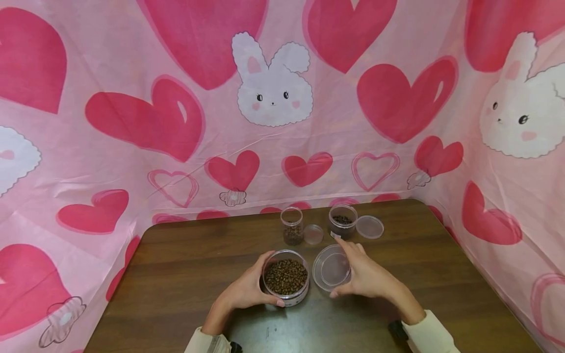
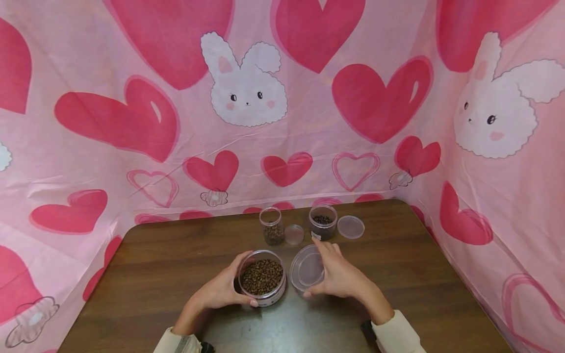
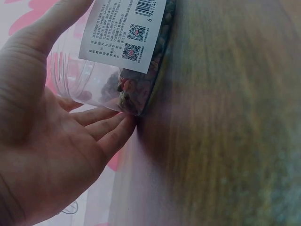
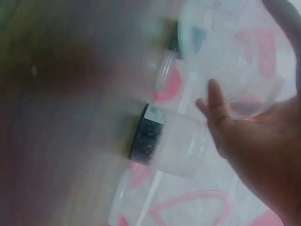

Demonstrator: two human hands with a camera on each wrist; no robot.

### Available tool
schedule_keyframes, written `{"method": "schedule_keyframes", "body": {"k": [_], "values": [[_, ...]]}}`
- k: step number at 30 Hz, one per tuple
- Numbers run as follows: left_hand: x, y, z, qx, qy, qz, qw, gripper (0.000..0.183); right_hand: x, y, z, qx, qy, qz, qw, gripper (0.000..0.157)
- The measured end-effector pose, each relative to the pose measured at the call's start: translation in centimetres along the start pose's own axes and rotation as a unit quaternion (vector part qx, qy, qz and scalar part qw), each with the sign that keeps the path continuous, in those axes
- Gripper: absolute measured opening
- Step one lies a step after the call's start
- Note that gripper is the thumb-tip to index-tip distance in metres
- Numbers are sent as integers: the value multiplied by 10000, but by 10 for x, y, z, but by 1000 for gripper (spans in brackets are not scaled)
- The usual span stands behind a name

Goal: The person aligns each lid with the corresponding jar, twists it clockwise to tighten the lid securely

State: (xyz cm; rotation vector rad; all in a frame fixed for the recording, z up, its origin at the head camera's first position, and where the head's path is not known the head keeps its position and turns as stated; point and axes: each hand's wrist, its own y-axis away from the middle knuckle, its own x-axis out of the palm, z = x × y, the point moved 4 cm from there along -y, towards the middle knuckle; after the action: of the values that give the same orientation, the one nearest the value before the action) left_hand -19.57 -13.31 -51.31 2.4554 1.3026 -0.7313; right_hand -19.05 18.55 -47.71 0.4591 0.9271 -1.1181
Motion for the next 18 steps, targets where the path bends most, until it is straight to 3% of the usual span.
{"method": "schedule_keyframes", "body": {"k": [9, 18], "values": [[0, 0, 0, -80, -117, -47, 9999, 126, -3, -3, -4, -86, -816, -618, 9947, 128], [-1, 0, -2, -52, -134, -38, 9999, 123, 0, -3, -11, -320, -1040, -246, 9938, 123]]}}
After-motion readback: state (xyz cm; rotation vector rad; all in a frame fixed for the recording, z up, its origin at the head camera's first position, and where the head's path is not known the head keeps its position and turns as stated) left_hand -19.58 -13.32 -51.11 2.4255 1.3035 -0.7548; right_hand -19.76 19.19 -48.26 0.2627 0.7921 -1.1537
